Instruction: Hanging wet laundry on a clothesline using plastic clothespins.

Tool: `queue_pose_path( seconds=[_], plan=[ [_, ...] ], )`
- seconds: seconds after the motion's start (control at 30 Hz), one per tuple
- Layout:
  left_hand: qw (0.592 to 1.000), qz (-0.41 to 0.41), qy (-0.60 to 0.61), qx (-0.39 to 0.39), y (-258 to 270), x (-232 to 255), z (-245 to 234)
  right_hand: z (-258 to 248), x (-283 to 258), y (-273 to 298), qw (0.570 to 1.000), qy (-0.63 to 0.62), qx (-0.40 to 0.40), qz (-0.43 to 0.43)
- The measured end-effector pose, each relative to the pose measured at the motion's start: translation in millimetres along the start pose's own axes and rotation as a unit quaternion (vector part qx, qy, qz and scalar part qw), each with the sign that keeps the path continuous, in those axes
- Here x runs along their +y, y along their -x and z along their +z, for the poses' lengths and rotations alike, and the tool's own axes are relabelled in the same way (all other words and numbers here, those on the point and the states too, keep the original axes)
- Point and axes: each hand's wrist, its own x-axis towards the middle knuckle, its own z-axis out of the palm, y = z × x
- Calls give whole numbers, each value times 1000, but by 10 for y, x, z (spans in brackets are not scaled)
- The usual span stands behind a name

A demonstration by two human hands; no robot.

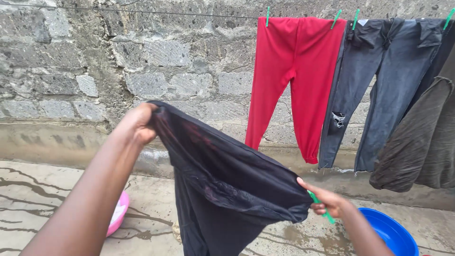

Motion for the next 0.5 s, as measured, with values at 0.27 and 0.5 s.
queue_pose_path(
  seconds=[0.27,0.5],
  plan=[
    [961,-49,-271,-43,523,548,-687,-811,-588,-516,818,360,407,-188],
    [834,185,-511,96,181,113,-1451,-1020,-1288,-314,966,-157,146,-148]
  ],
)
